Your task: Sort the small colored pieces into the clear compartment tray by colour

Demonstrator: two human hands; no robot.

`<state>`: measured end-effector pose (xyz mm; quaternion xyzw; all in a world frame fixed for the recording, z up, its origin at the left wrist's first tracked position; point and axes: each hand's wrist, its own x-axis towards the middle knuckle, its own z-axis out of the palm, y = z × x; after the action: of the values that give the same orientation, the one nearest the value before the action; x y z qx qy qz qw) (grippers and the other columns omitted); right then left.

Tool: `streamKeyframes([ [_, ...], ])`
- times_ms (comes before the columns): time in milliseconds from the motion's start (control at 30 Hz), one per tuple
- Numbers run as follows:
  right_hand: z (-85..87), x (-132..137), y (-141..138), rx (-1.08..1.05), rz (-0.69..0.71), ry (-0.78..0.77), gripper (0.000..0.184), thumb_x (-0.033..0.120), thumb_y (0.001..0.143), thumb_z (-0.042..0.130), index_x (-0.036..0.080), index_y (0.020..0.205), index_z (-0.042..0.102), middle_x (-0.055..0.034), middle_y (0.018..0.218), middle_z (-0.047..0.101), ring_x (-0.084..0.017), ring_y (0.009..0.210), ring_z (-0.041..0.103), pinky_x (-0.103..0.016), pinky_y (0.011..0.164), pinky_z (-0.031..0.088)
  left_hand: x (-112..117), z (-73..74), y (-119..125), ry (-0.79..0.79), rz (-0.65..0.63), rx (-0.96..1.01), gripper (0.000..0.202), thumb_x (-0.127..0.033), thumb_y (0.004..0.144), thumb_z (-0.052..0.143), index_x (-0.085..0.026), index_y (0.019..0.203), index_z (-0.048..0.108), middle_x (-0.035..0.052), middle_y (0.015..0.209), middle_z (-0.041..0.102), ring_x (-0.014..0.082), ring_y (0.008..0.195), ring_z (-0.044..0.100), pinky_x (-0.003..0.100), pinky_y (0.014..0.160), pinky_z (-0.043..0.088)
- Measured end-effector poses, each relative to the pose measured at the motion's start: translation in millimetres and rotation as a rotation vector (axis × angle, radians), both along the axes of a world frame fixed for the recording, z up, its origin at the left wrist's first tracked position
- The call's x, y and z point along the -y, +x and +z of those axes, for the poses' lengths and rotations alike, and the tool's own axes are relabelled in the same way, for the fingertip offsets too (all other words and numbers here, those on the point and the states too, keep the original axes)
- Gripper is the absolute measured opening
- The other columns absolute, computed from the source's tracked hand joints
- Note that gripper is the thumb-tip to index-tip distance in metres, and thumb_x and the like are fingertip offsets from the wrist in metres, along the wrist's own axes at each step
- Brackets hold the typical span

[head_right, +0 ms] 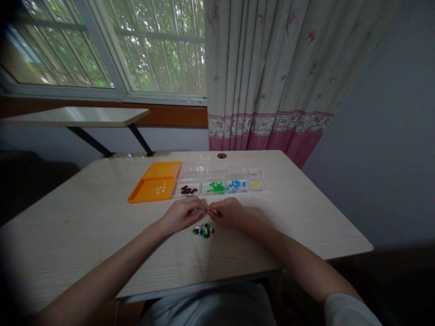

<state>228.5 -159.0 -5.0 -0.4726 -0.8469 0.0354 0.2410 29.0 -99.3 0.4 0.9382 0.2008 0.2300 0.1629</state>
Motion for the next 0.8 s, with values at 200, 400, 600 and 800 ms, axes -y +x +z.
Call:
streamKeyframes([
  [200, -0.6, -1, 1, 0.011, 0.037, -0.016, 0.019, 0.024, 0.082, 0.048, 0.019, 0.081, 0.067, 0.0008, 0.059, 0.064, -0.008, 0.050, 0.053, -0.017, 0.052, 0.035, 0, 1.2, 2, 0.004, -0.025, 0.033, 0.016, -0.025, 0.084, 0.048, -0.018, 0.085, 0.062, 0.0042, 0.084, 0.062, 0.0128, 0.078, 0.057, 0.021, 0.067, 0.044],
  [400, 4.3, 1, 0, 0.045, 0.039, -0.162, 0.021, 0.024, 0.080, 0.050, 0.021, 0.091, 0.068, 0.0002, 0.067, 0.069, -0.009, 0.052, 0.056, -0.017, 0.054, 0.038, -1, 3.4, 0, -0.005, 0.019, 0.209, 0.011, -0.021, 0.080, 0.052, -0.017, 0.080, 0.062, 0.0034, 0.077, 0.061, 0.0113, 0.071, 0.055, 0.021, 0.063, 0.043],
  [600, 8.9, 3, 1, 0.086, 0.195, -0.313, 0.031, 0.014, 0.077, 0.046, 0.025, 0.098, 0.066, 0.0017, 0.088, 0.070, -0.010, 0.071, 0.063, -0.017, 0.066, 0.042, -2, 8.2, -4, 0.031, 0.126, 0.444, 0.010, -0.022, 0.079, 0.057, -0.015, 0.083, 0.063, 0.0048, 0.079, 0.059, 0.0070, 0.055, 0.046, 0.017, 0.049, 0.038],
  [800, 9.8, 4, 2, 0.121, 0.179, -0.305, 0.026, 0.019, 0.077, 0.050, 0.024, 0.096, 0.067, 0.0012, 0.080, 0.070, -0.010, 0.062, 0.060, -0.018, 0.060, 0.040, -1, 12.1, -4, 0.061, 0.137, 0.485, 0.009, -0.021, 0.078, 0.059, -0.015, 0.082, 0.064, 0.0047, 0.078, 0.059, 0.0062, 0.054, 0.045, 0.016, 0.047, 0.036],
])
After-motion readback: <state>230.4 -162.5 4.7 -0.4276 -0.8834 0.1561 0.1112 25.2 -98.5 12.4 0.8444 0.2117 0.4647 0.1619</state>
